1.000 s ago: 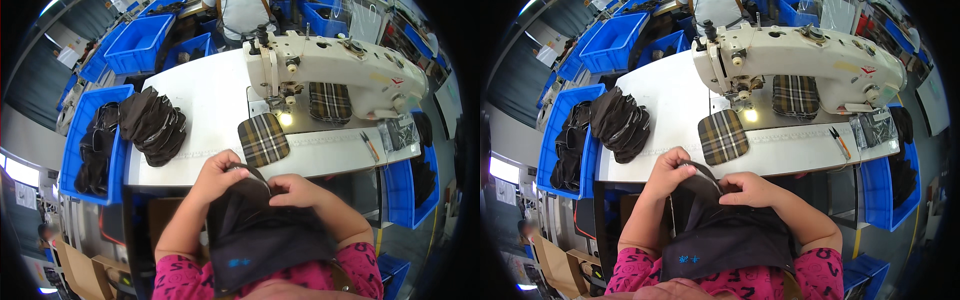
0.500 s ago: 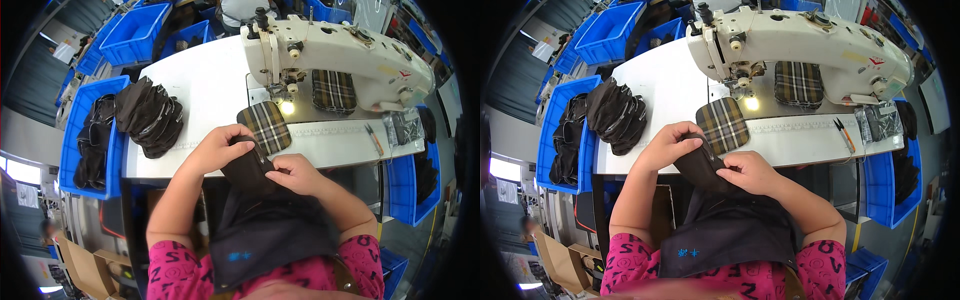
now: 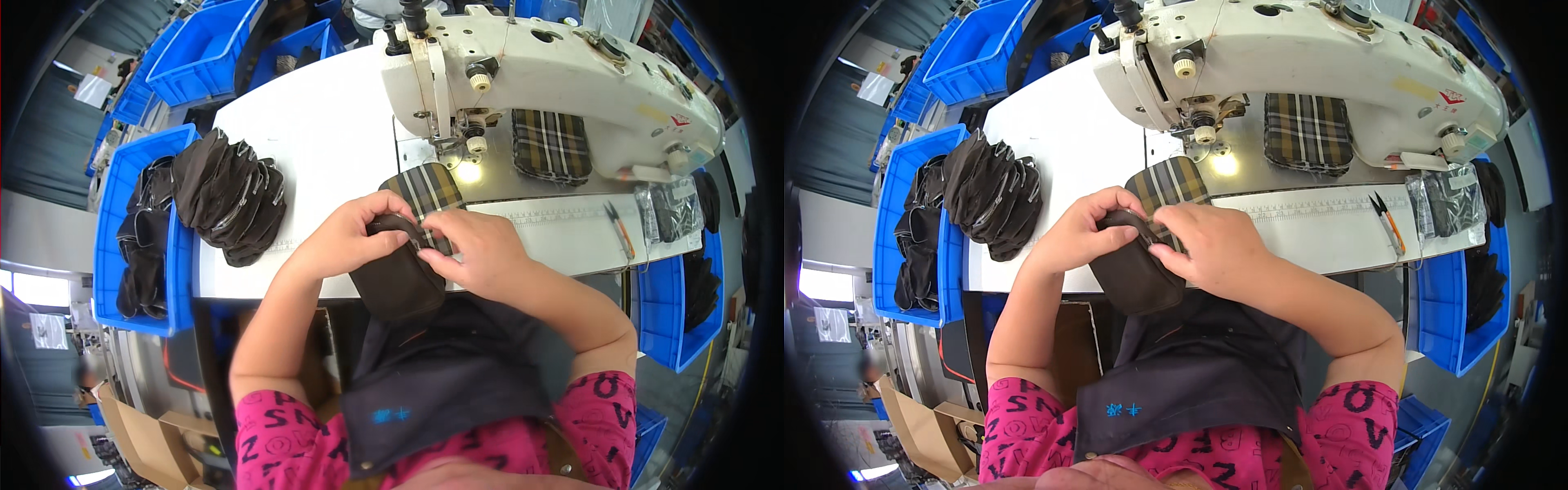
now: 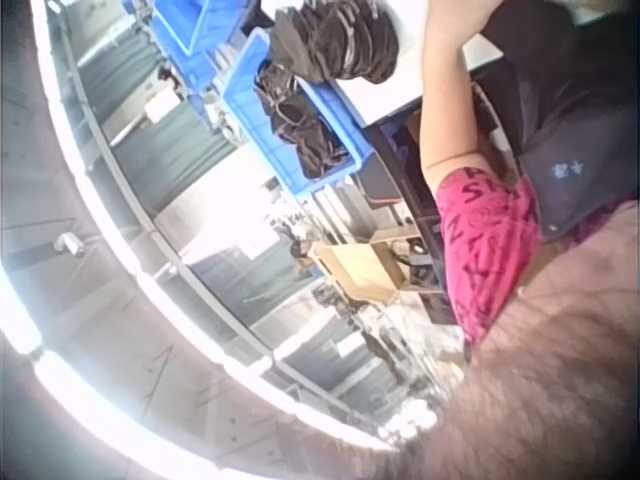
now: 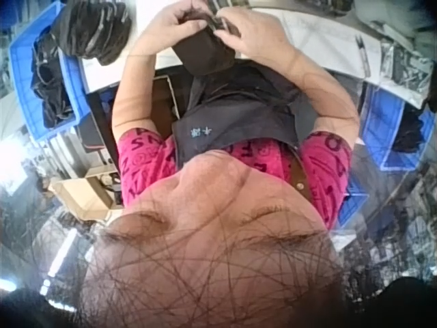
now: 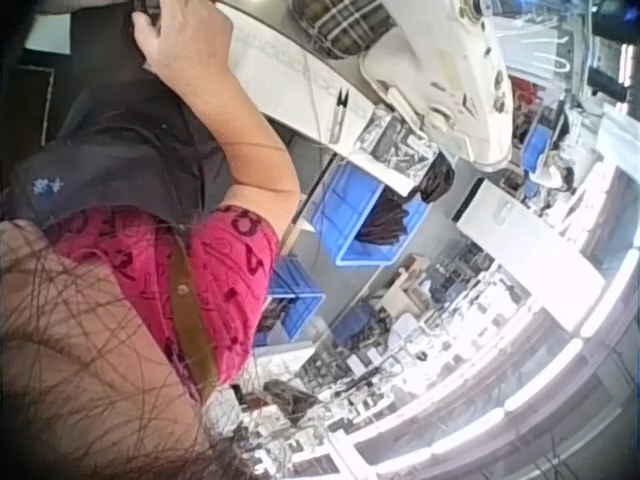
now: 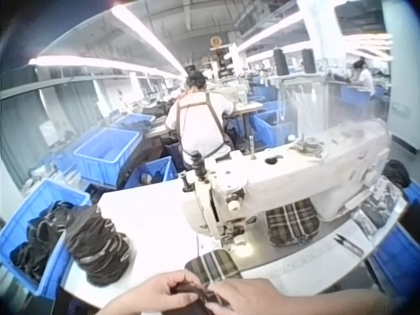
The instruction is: The recorder uses an industrial sewing machine to sew and assemble small leather components into bags.
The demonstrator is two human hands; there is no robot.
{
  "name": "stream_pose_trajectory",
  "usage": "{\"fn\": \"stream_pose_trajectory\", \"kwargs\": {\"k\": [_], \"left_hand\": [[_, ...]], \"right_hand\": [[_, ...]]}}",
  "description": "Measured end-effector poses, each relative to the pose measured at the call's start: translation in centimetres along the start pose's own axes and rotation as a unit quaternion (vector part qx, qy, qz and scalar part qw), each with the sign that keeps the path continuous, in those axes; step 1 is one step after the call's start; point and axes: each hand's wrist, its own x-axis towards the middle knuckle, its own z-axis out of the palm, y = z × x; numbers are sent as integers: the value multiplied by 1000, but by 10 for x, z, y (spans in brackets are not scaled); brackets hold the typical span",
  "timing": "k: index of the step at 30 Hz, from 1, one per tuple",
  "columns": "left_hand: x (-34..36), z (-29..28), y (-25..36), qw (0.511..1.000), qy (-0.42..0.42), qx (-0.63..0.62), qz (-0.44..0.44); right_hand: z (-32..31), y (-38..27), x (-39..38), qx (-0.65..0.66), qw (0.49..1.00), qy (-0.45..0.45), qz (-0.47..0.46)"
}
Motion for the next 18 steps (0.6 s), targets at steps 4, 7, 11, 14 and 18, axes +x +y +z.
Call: {"fn": "stream_pose_trajectory", "kwargs": {"k": [4,7,11,14,18], "left_hand": [[-3,7,5,1000,12,16,5],[-13,8,11,997,15,69,-29],[-22,16,9,999,5,43,29],[-28,18,7,995,-32,-87,-21],[-35,17,-6,990,-44,-127,-52]], "right_hand": [[15,3,6,-150,972,108,-143],[14,0,5,-112,978,120,-127],[10,2,0,420,889,-81,162],[14,5,-8,516,828,-108,190],[17,-8,-14,427,891,-66,141]]}}
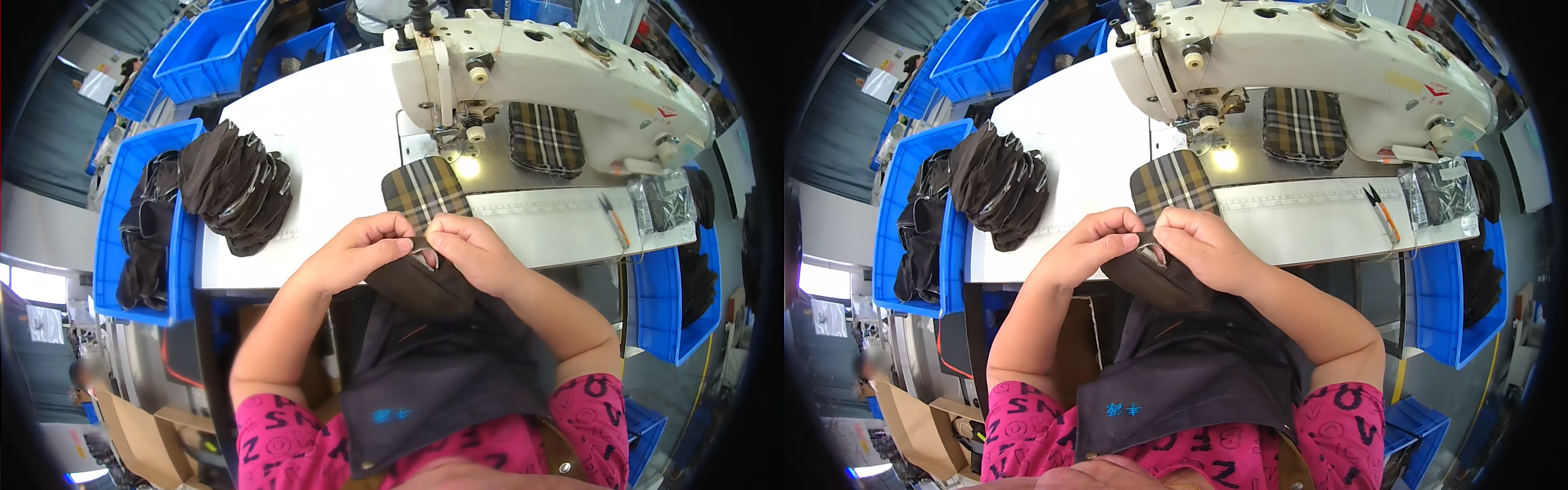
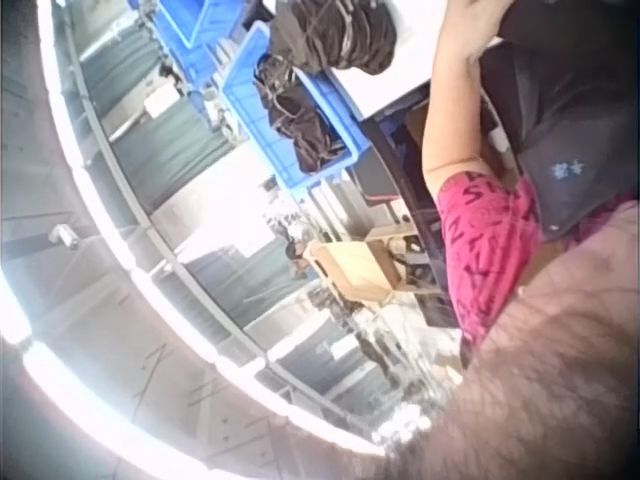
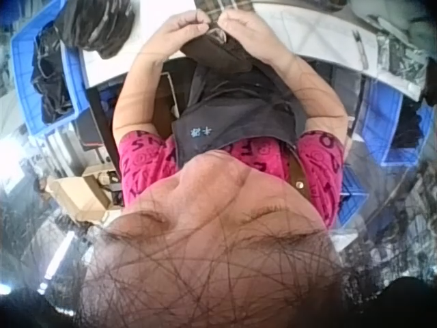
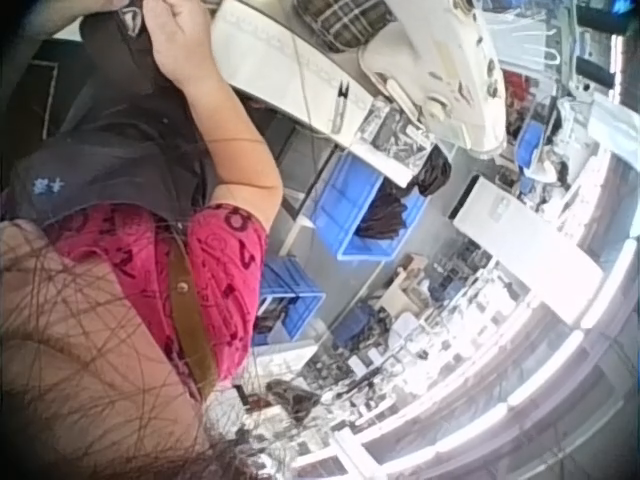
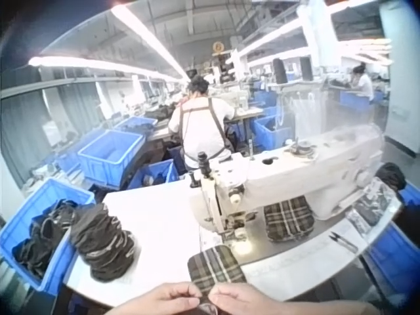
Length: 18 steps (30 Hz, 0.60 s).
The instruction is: The recorder uses an industrial sewing machine to sew and assemble small leather components into bags.
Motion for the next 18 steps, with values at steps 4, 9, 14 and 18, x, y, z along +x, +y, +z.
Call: {"fn": "stream_pose_trajectory", "kwargs": {"k": [4,9,14,18], "left_hand": [[1,9,-10,998,38,-5,46],[-14,13,-7,993,76,-89,-16],[-6,9,-12,997,65,-22,31],[-8,7,-14,996,72,-26,42]], "right_hand": [[10,-41,-2,-172,942,99,-270],[45,-129,-18,179,884,-218,-374],[36,-126,-39,206,861,-213,-413],[35,-121,-36,216,852,-223,-422]]}}
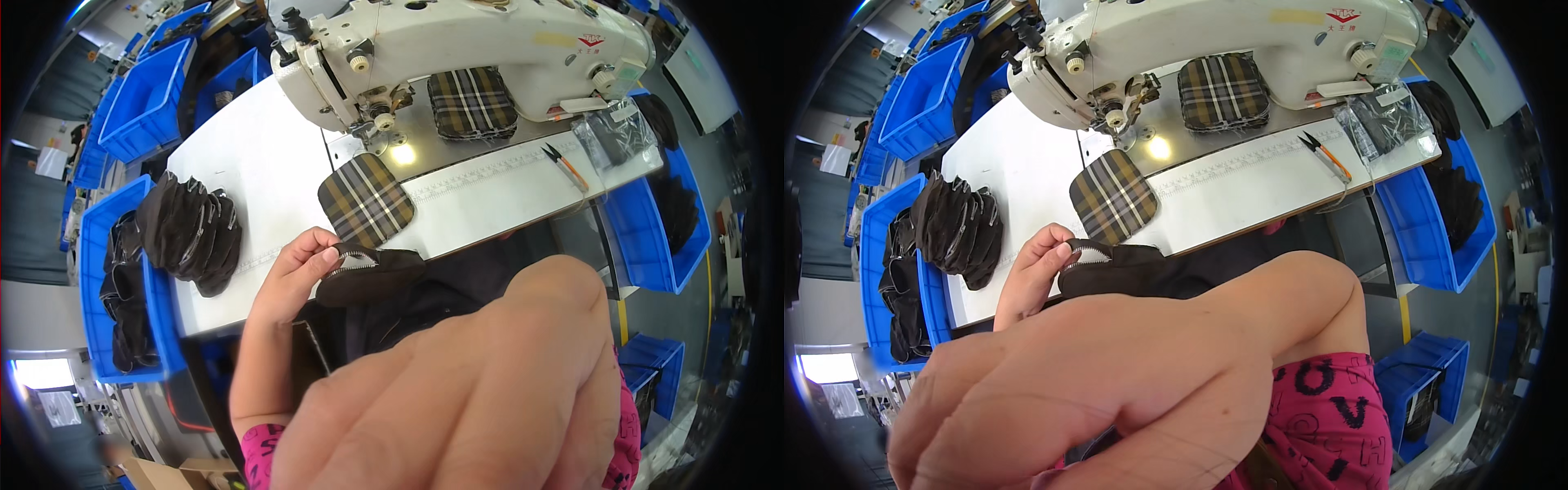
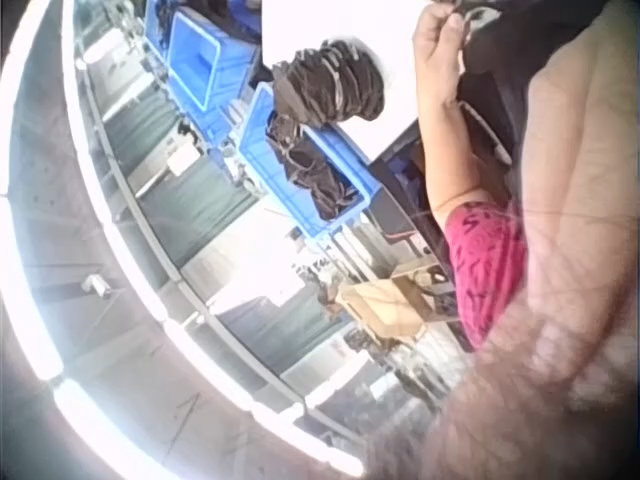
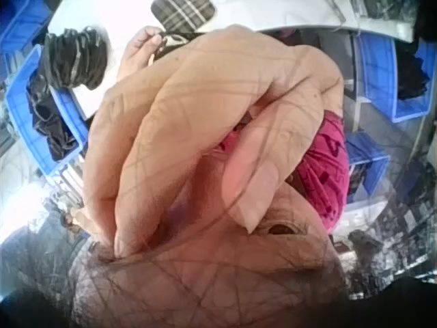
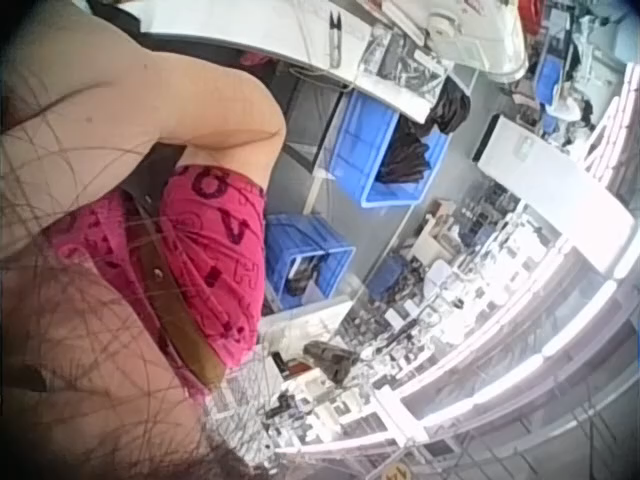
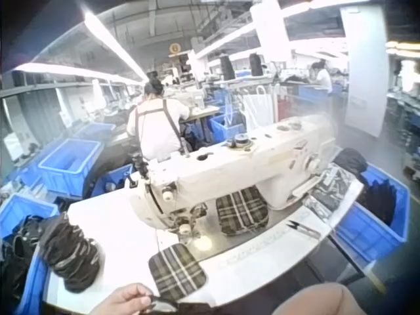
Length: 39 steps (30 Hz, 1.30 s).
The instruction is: The recorder uses an industrial sewing machine to sew and assemble small leather components into bags.
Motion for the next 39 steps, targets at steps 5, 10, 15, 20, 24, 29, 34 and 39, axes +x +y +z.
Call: {"fn": "stream_pose_trajectory", "kwargs": {"k": [5,10,15,20,24,29,34,39], "left_hand": [[-3,0,3,1000,17,-6,-18],[-7,-1,10,1000,-13,-6,-25],[-15,-6,2,999,-30,-17,38],[-2,-9,1,993,-69,-56,71],[-12,-16,18,994,-77,-53,56],[18,-38,34,991,-101,-80,32],[63,-52,61,986,-167,3,-8],[132,-52,71,953,-235,165,-101]], "right_hand": [[2,15,5,8,1000,-1,-8],[7,19,-2,19,1000,-3,-11],[-20,20,0,50,998,-20,-23],[-122,21,-61,-592,776,40,215],[-153,27,-86,-695,648,-114,290],[-167,52,-101,-708,611,-233,267],[-167,61,-103,-725,598,-228,253],[-170,69,-96,-713,611,-248,240]]}}
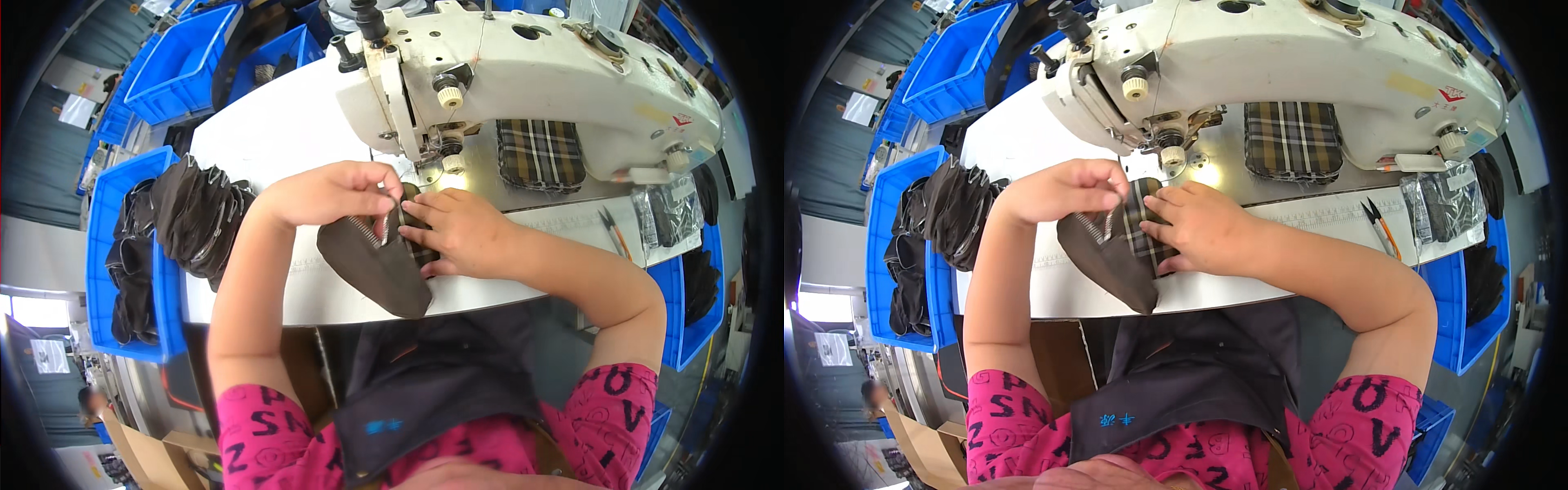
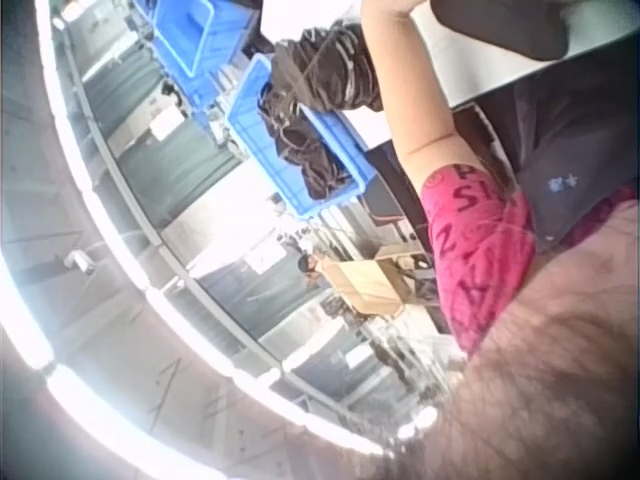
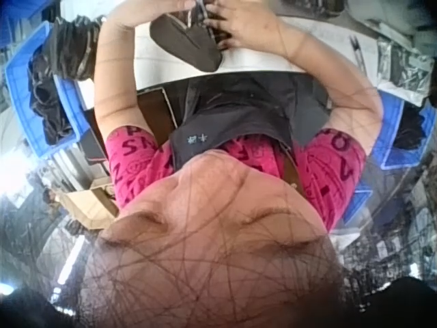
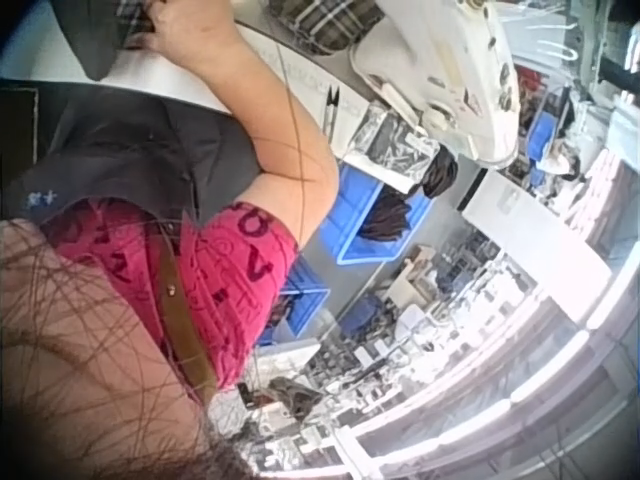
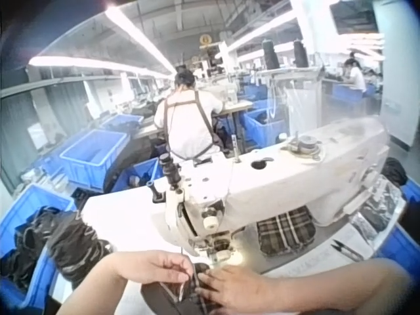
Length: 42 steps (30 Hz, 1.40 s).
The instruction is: The recorder uses an industrial sewing machine to sew and assemble small leather components into bags.
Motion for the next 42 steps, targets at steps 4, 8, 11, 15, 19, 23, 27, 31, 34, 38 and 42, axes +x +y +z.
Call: {"fn": "stream_pose_trajectory", "kwargs": {"k": [4,8,11,15,19,23,27,31,34,38,42], "left_hand": [[37,-7,-17,975,119,181,-51],[50,-2,-42,949,215,228,-43],[44,14,-41,936,256,238,-49],[36,18,-44,926,276,257,25],[38,26,-38,924,272,266,23],[40,29,-44,908,292,293,67],[40,29,-43,870,311,377,65],[41,27,-44,861,320,391,66],[43,28,-45,869,320,375,40],[50,33,-50,851,327,412,14],[49,38,-47,795,372,467,106]], "right_hand": [[9,2,2,-13,999,29,-38],[11,3,0,-45,995,66,-53],[13,6,2,-56,990,109,-72],[0,0,-6,-65,994,72,-60],[-6,-2,0,-112,979,159,-58],[1,-13,-3,-161,972,139,-99],[5,-12,-4,-157,977,101,-103],[2,-10,-4,-152,979,97,-98],[-1,-7,-4,-152,975,141,-80],[0,-8,-6,-151,984,79,-55],[0,-10,-6,-178,981,60,-51]]}}
